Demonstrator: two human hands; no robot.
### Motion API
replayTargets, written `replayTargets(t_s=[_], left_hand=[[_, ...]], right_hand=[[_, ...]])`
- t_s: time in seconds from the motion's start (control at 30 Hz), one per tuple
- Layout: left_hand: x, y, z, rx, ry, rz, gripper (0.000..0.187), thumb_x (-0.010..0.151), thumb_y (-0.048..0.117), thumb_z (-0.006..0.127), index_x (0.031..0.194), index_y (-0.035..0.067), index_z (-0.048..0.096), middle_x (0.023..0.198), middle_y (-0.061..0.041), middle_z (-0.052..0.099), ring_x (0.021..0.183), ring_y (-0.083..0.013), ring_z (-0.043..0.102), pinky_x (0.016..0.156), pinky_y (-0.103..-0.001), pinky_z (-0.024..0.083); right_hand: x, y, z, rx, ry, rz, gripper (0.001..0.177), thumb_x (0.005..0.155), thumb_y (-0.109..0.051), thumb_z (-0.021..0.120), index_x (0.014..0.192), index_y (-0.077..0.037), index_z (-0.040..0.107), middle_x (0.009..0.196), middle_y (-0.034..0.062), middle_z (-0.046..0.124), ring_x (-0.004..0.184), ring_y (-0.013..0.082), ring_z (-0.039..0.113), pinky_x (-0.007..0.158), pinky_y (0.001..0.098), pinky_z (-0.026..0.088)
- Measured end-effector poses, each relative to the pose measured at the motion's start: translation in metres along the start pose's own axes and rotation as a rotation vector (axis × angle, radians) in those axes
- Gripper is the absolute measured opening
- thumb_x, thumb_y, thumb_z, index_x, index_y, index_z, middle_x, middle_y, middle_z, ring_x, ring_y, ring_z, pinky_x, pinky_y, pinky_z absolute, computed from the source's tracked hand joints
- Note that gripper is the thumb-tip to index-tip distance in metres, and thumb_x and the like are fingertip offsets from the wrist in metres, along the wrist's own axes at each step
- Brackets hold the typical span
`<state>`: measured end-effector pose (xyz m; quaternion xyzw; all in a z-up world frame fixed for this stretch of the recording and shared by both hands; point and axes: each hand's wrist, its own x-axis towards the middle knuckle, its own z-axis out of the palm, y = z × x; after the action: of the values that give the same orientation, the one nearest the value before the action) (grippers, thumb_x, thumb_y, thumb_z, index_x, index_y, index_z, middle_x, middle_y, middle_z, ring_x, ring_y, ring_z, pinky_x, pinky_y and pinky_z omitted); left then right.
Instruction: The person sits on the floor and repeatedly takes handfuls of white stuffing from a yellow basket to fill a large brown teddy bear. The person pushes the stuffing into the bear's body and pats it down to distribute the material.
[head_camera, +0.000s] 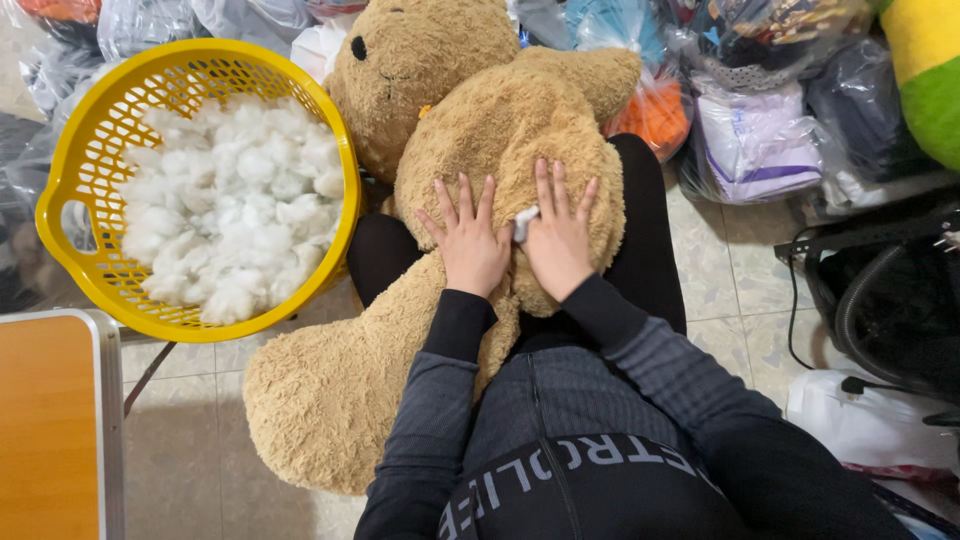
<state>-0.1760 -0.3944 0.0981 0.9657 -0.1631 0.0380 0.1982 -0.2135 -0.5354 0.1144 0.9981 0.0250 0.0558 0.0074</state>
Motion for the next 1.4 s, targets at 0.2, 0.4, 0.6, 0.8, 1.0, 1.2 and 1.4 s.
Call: replayTargets(t_s=[0.2, 0.4, 0.6, 0.8, 1.0, 1.2, 1.4], left_hand=[[0.0, -0.003, 0.003, 0.012, -0.001, -0.028, 0.071, 0.094, 0.043, 0.062, 0.159, 0.022, 0.039, 0.17, -0.015, 0.022, 0.157, -0.041, -0.001, 0.116, -0.073, -0.012], [0.0, -0.003, 0.001, -0.006, -0.023, -0.039, 0.071, 0.094, 0.041, 0.062, 0.158, 0.022, 0.039, 0.169, -0.015, 0.022, 0.157, -0.0412, -0.001, 0.116, -0.073, -0.012], [0.0, -0.003, 0.001, -0.002, -0.042, -0.045, 0.07, 0.094, 0.041, 0.061, 0.158, 0.022, 0.039, 0.169, -0.013, 0.022, 0.157, -0.041, 0.0, 0.116, -0.073, -0.013], [0.002, -0.004, 0.001, 0.008, -0.051, -0.045, 0.069, 0.095, 0.039, 0.062, 0.157, 0.02, 0.04, 0.169, -0.012, 0.022, 0.157, -0.04, 0.0, 0.117, -0.072, -0.013], [0.002, -0.006, 0.005, -0.002, -0.069, -0.064, 0.07, 0.094, 0.038, 0.063, 0.157, 0.02, 0.041, 0.17, -0.011, 0.023, 0.158, -0.0391, 0.001, 0.117, -0.071, -0.012], [0.002, -0.007, 0.005, -0.119, 0.004, -0.059, 0.066, 0.094, 0.039, 0.067, 0.153, 0.02, 0.046, 0.167, -0.011, 0.03, 0.158, -0.037, 0.005, 0.119, -0.071, -0.012], [0.002, -0.005, -0.015, -0.383, 0.103, 0.038, 0.065, 0.087, 0.026, 0.068, 0.15, 0.023, 0.057, 0.166, -0.004, 0.042, 0.162, -0.0324, 0.012, 0.127, -0.064, -0.009]], right_hand=[[0.009, -0.015, 0.005, -0.026, -0.062, 0.026, 0.022, 0.089, -0.022, 0.061, 0.088, -0.007, 0.076, 0.169, 0.0256, 0.023, 0.158, 0.0431, 0.012, 0.116, 0.0758, -0.003], [0.0, -0.001, 0.008, 0.114, 0.102, -0.054, 0.015, 0.083, -0.017, 0.066, 0.085, -0.004, 0.074, 0.168, 0.0264, 0.025, 0.158, 0.0424, 0.011, 0.118, 0.0752, -0.006], [-0.006, 0.005, 0.001, 0.341, 0.075, -0.044, 0.014, 0.079, -0.014, 0.071, 0.08, -0.001, 0.071, 0.168, 0.0255, 0.024, 0.159, 0.0405, 0.008, 0.118, 0.0724, -0.011], [-0.004, 0.006, -0.004, 0.439, 0.076, -0.051, 0.01, 0.08, -0.01, 0.067, 0.079, 0.0, 0.07, 0.167, 0.0261, 0.026, 0.159, 0.0402, 0.006, 0.118, 0.0708, -0.014], [-0.01, 0.008, 0.0, 0.469, 0.104, -0.058, 0.009, 0.08, -0.006, 0.065, 0.082, 0.0, 0.071, 0.167, 0.0239, 0.03, 0.16, 0.0372, 0.008, 0.119, 0.069, -0.015], [-0.01, 0.013, 0.006, 0.581, 0.18, -0.058, 0.015, 0.085, -0.003, 0.064, 0.096, 0.002, 0.072, 0.161, 0.0191, 0.042, 0.159, 0.0346, 0.017, 0.12, 0.0679, -0.015], [-0.013, 0.028, 0.0, 0.695, 0.189, -0.079, 0.038, 0.082, 0.005, 0.055, 0.117, 0.004, 0.07, 0.158, 0.0135, 0.05, 0.159, 0.0324, 0.024, 0.124, 0.062, -0.014]])
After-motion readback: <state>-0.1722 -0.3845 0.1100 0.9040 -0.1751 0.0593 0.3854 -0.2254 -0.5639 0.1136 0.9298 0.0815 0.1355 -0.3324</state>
